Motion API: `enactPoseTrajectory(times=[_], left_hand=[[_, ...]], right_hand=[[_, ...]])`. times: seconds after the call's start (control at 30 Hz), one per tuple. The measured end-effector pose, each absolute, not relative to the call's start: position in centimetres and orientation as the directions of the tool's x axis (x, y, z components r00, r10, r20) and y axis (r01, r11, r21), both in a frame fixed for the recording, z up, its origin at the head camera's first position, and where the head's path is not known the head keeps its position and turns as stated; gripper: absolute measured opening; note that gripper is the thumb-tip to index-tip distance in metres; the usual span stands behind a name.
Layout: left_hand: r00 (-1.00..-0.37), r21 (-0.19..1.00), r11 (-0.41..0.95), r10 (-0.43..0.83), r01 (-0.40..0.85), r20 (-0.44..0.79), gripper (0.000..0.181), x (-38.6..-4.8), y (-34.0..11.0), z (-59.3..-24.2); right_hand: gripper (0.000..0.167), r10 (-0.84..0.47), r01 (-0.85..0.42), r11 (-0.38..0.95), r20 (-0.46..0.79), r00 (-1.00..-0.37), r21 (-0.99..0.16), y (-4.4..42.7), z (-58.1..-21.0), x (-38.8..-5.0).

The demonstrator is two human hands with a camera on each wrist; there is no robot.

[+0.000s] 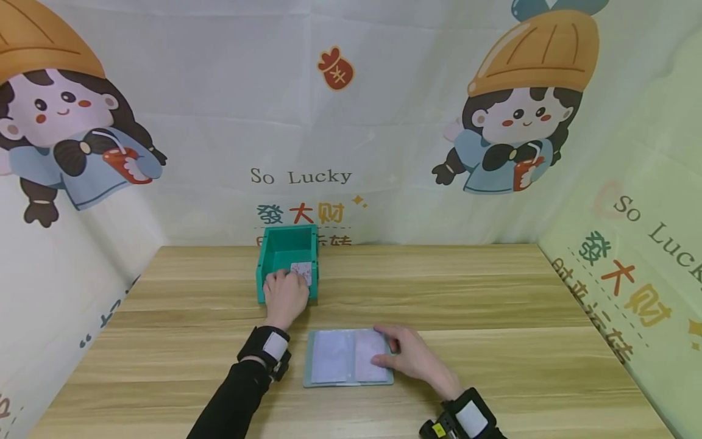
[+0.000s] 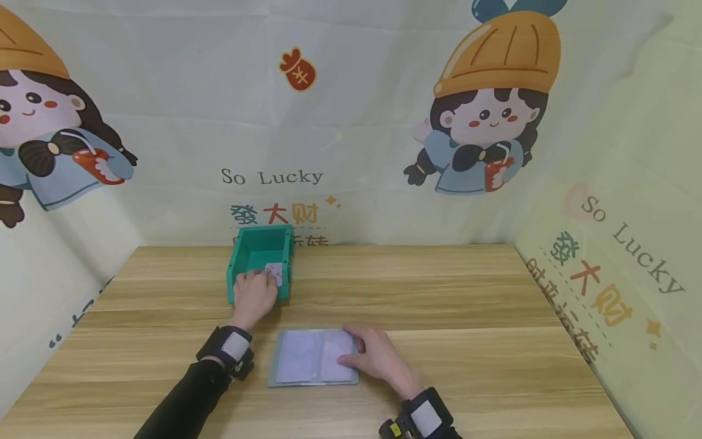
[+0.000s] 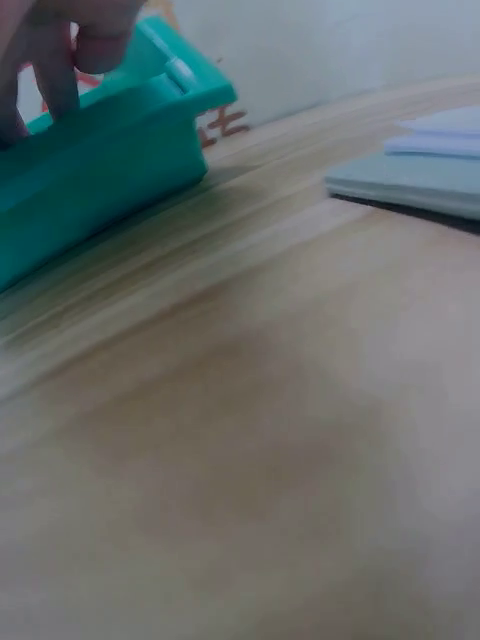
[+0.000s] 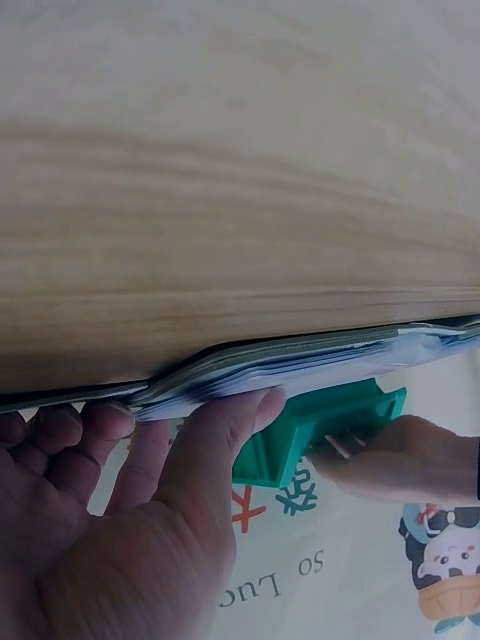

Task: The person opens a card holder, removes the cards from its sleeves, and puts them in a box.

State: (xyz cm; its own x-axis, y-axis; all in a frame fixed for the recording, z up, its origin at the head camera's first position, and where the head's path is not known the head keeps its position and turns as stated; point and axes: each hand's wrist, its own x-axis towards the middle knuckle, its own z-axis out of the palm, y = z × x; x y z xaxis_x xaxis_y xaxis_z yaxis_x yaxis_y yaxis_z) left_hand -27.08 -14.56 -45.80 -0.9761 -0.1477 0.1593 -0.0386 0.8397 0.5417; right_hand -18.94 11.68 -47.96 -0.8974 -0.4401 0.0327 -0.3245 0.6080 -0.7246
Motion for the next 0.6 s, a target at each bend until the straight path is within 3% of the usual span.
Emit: enactPoseTrajectory(times=[0.13,0.2,0.37,0.6], left_hand=[[-0.952,0.642,0.761,-0.120,0.095,0.283,0.033,-25.2,-14.0,-45.5],[-0.956,0.676,0.719,-0.059,0.159,0.287,0.028,-24.1,-13.8,-45.2],[-0.973,0.721,0.655,0.194,0.225,0.128,0.012,-21.6,-13.4,-44.8],[-0.890,0.738,0.603,0.456,0.304,-0.006,0.013,-19.7,-13.6,-45.3]], right_hand=[[0.058,-0.428,-0.316,0.616,0.031,-0.903,-0.721,11.6,-47.9,-18.9],[0.058,-0.417,-0.311,0.623,0.031,-0.908,-0.718,11.5,-47.9,-18.9],[0.057,-0.370,-0.269,0.628,0.024,-0.929,-0.730,11.5,-47.9,-19.3],[0.055,-0.352,-0.236,0.637,-0.004,-0.936,-0.733,11.2,-47.5,-19.6]])
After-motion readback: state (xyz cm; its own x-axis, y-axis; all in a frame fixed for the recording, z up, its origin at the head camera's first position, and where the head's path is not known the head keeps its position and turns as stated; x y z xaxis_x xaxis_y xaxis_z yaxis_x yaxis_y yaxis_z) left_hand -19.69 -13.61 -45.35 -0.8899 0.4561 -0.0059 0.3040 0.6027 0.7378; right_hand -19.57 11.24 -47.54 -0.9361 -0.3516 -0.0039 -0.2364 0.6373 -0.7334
